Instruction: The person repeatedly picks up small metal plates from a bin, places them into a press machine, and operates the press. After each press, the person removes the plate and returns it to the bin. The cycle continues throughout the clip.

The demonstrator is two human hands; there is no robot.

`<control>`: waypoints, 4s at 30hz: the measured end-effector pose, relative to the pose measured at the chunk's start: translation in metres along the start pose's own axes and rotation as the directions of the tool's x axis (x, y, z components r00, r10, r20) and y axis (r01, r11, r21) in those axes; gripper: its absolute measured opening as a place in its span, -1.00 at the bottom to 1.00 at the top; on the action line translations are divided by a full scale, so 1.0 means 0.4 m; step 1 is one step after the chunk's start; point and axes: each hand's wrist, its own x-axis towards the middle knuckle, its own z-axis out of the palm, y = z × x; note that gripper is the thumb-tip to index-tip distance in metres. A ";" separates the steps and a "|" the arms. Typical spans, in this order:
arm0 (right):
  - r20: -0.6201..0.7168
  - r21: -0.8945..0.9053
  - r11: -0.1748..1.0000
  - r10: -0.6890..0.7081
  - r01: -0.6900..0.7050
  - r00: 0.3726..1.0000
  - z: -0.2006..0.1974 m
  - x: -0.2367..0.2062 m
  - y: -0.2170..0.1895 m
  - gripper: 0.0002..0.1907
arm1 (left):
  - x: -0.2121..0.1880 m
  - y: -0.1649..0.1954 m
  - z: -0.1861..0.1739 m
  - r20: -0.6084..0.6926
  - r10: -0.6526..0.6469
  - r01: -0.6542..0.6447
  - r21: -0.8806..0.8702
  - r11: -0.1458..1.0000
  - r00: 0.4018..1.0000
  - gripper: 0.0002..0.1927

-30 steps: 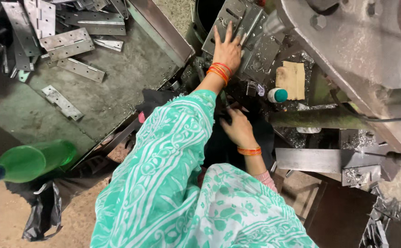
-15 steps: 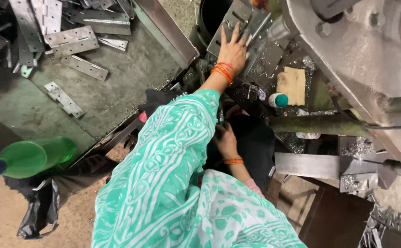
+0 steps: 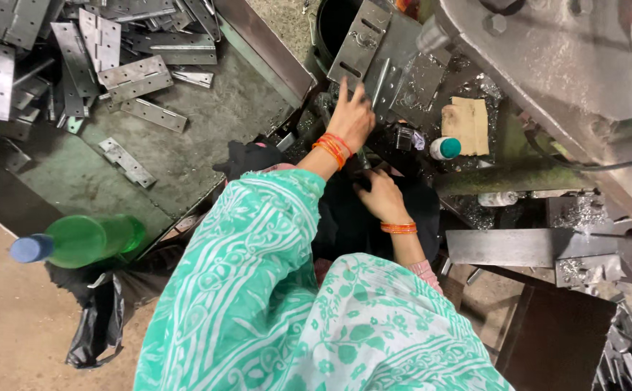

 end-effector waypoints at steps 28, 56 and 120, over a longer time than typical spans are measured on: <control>-0.559 0.810 0.447 0.391 0.380 0.731 -0.142 0.205 0.121 -0.73 | 0.146 -0.109 -0.037 -0.093 -0.466 0.102 -0.921 0.376 0.880 -0.58; 0.026 -0.061 0.998 -0.011 0.012 1.000 -0.072 -0.022 -0.061 -0.40 | 0.108 -0.104 0.013 0.113 -0.030 0.053 -0.212 0.976 0.993 -0.58; -0.082 -0.081 0.997 -0.020 0.013 0.996 0.000 -0.003 0.023 -0.49 | 0.166 -0.021 0.081 -0.059 -0.225 0.213 -0.159 0.964 0.973 -0.64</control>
